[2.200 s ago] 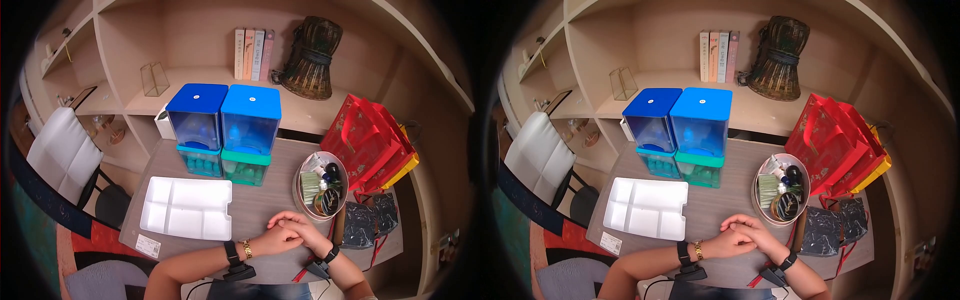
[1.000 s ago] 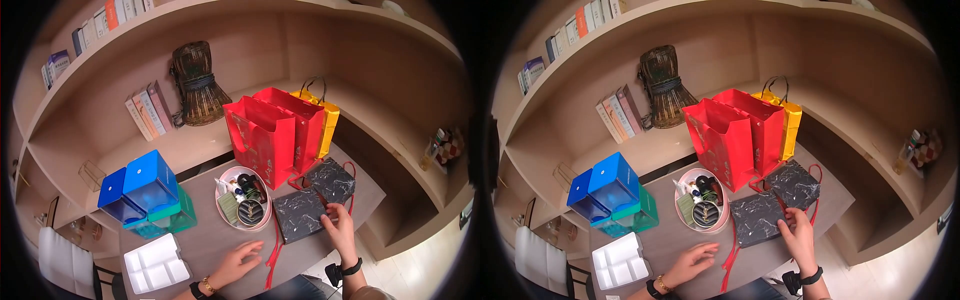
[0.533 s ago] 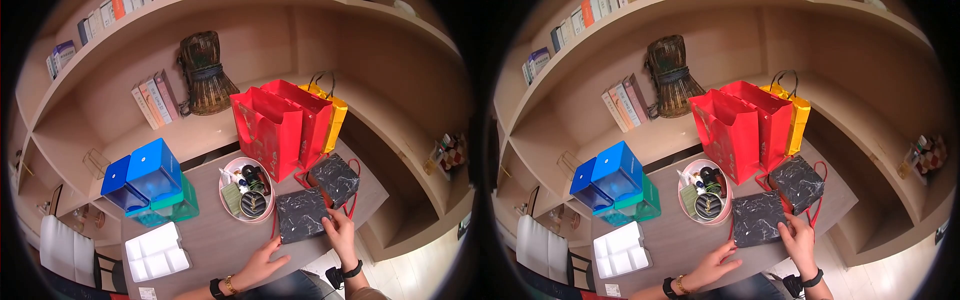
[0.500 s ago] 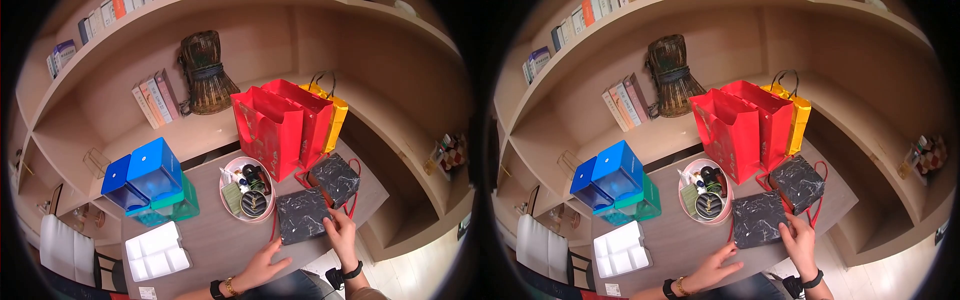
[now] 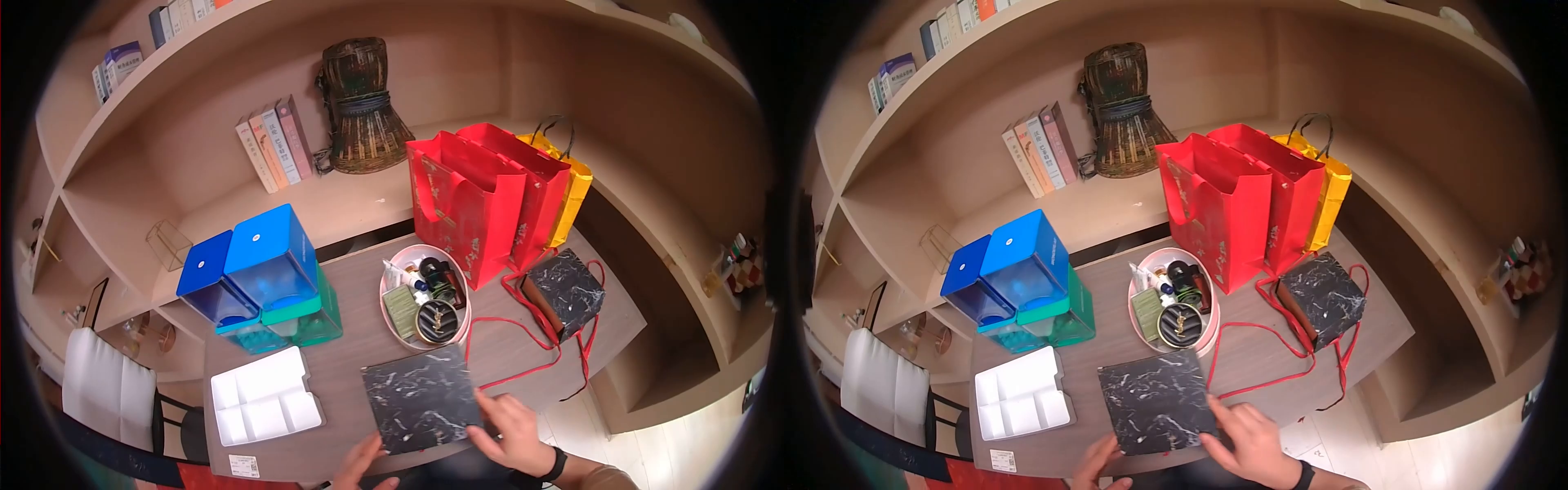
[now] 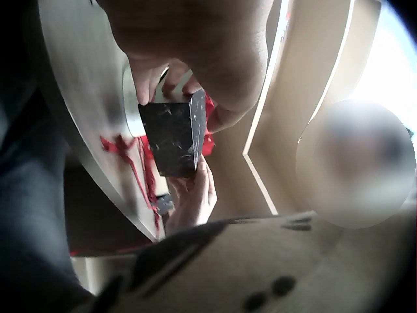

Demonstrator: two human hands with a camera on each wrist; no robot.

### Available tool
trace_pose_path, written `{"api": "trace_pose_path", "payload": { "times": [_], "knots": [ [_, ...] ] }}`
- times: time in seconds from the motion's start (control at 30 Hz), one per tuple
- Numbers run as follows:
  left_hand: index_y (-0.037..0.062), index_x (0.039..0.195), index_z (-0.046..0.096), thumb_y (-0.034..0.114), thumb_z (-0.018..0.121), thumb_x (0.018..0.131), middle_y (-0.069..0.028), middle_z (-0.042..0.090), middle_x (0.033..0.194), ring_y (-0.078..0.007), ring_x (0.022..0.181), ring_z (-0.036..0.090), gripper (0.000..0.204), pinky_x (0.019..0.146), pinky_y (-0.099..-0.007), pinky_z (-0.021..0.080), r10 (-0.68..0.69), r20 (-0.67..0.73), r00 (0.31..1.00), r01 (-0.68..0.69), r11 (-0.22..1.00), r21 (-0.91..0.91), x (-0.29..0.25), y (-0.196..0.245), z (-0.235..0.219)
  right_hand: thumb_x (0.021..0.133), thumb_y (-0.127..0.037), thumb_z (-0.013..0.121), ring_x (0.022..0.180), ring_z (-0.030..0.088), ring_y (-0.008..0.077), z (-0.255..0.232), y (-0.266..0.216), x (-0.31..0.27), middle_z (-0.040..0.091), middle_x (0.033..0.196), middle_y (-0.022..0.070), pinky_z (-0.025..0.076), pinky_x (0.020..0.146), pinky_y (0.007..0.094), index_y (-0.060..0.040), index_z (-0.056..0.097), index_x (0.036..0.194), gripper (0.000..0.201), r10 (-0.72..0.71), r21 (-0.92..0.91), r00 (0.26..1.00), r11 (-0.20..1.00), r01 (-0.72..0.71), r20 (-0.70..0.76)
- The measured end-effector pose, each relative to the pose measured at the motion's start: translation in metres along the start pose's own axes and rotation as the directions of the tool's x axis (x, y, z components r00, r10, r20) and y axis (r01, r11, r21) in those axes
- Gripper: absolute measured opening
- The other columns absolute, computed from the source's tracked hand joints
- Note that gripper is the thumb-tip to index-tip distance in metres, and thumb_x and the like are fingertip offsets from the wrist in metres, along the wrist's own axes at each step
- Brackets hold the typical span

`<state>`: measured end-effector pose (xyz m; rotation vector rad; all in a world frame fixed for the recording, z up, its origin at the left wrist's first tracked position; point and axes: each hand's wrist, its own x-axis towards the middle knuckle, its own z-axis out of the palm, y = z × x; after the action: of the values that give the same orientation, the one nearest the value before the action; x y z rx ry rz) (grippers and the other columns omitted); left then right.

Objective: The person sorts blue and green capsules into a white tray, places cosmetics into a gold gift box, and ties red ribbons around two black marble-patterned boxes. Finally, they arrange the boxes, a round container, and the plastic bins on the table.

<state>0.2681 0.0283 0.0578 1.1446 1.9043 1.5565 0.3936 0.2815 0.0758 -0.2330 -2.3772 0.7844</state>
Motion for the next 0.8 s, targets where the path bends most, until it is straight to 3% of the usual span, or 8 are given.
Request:
{"api": "trace_pose_path", "payload": {
  "times": [0.13, 0.33, 0.43, 0.53, 0.6, 0.7, 0.73, 0.8],
  "knots": [
    [0.0054, 0.145, 0.042, 0.007, 0.07, 0.087, -0.0133, 0.046, 0.13, -0.0235, 0.113, 0.057, 0.065, 0.089, -0.0311, 0.05, -0.195, -0.148, 0.97, 0.226, 0.945, 0.237, -0.024, -0.017, -0.018, 0.085, -0.032, 0.072, 0.072, 0.062, 0.0263, 0.048, -0.004, 0.012, 0.06, 0.079, 0.0102, 0.052, 0.061, 0.0363, 0.0077, 0.051, 0.13, 0.064, -0.003, 0.077, 0.981, 0.997, -0.012, 0.194],
    [0.0022, 0.14, 0.046, 0.012, 0.068, 0.091, -0.0106, 0.056, 0.114, -0.0193, 0.097, 0.058, 0.055, 0.081, -0.0277, 0.049, -0.084, -0.382, 0.921, 0.273, 0.837, 0.474, -0.026, -0.038, -0.007, 0.089, -0.035, 0.069, 0.061, 0.063, 0.0262, 0.065, -0.016, 0.026, 0.061, 0.07, 0.0105, 0.053, 0.061, 0.0359, 0.0085, 0.042, 0.137, 0.07, 0.083, 0.117, 0.925, 0.984, -0.135, 0.371],
    [0.0028, 0.142, 0.044, 0.011, 0.064, 0.094, -0.0031, 0.057, 0.096, -0.0137, 0.083, 0.053, 0.053, 0.073, -0.0262, 0.046, -0.291, -0.503, 0.814, 0.235, 0.956, -0.175, -0.01, -0.036, 0.01, 0.091, -0.03, 0.068, 0.052, 0.059, 0.0234, 0.067, -0.021, 0.017, 0.058, 0.063, 0.009, 0.051, 0.056, 0.0337, 0.0039, 0.037, 0.142, 0.069, 0.206, 0.158, 0.883, 0.942, -0.296, 0.422],
    [0.0035, 0.145, 0.041, 0.01, 0.062, 0.095, 0.0016, 0.054, 0.088, -0.0088, 0.078, 0.049, 0.055, 0.069, -0.0238, 0.042, -0.283, -0.442, 0.851, 0.261, 0.959, -0.112, -0.008, -0.035, 0.008, 0.094, -0.021, 0.066, 0.049, 0.056, 0.0153, 0.068, -0.02, 0.012, 0.055, 0.06, 0.0056, 0.048, 0.053, 0.0293, -0.0026, 0.033, 0.147, 0.065, 0.267, 0.352, 0.852, 0.824, -0.444, 0.45],
    [0.0034, 0.146, 0.04, 0.009, 0.062, 0.094, 0.003, 0.053, 0.086, -0.0073, 0.078, 0.048, 0.056, 0.069, -0.022, 0.042, -0.31, -0.432, 0.847, 0.228, 0.946, -0.232, -0.006, -0.028, 0.005, 0.095, -0.017, 0.064, 0.05, 0.056, 0.0114, 0.056, -0.022, 0.018, 0.056, 0.06, 0.0022, 0.046, 0.051, 0.0267, -0.0009, 0.031, 0.147, 0.064, 0.295, 0.477, 0.791, 0.667, -0.572, 0.536],
    [0.004, 0.138, 0.049, 0.006, 0.065, 0.091, 0.0022, 0.055, 0.086, -0.0096, 0.077, 0.051, 0.05, 0.069, -0.0237, 0.044, -0.312, -0.492, 0.813, 0.088, 0.901, -0.425, 0.004, 0.008, -0.007, 0.095, -0.007, 0.061, 0.052, 0.053, 0.0045, 0.041, -0.027, 0.035, 0.054, 0.06, -0.0025, 0.045, 0.053, 0.0221, -0.0038, 0.038, 0.144, 0.054, 0.179, 0.617, 0.799, 0.546, -0.566, 0.574],
    [0.0044, 0.134, 0.053, 0.004, 0.066, 0.089, 0.0015, 0.056, 0.086, -0.0112, 0.076, 0.053, 0.047, 0.069, -0.0249, 0.044, -0.309, -0.525, 0.793, 0.021, 0.875, -0.484, 0.004, 0.018, -0.013, 0.093, -0.002, 0.064, 0.071, 0.061, 0.0057, 0.041, -0.018, 0.039, 0.064, 0.08, -0.0005, 0.05, 0.062, 0.0226, -0.0027, 0.046, 0.138, 0.048, 0.103, 0.638, 0.793, 0.536, -0.553, 0.6],
    [-0.0026, 0.14, 0.041, 0.017, 0.064, 0.092, -0.0134, 0.05, 0.121, -0.0224, 0.1, 0.058, 0.057, 0.078, -0.032, 0.051, -0.153, -0.4, 0.903, -0.015, 0.922, -0.386, -0.009, -0.009, -0.037, 0.094, -0.004, 0.062, 0.078, 0.061, 0.0048, 0.041, -0.021, 0.055, 0.065, 0.092, -0.0001, 0.049, 0.066, 0.021, -0.004, 0.049, 0.135, 0.042, 0.042, 0.712, 0.826, 0.482, -0.51, 0.563]
  ]
}}
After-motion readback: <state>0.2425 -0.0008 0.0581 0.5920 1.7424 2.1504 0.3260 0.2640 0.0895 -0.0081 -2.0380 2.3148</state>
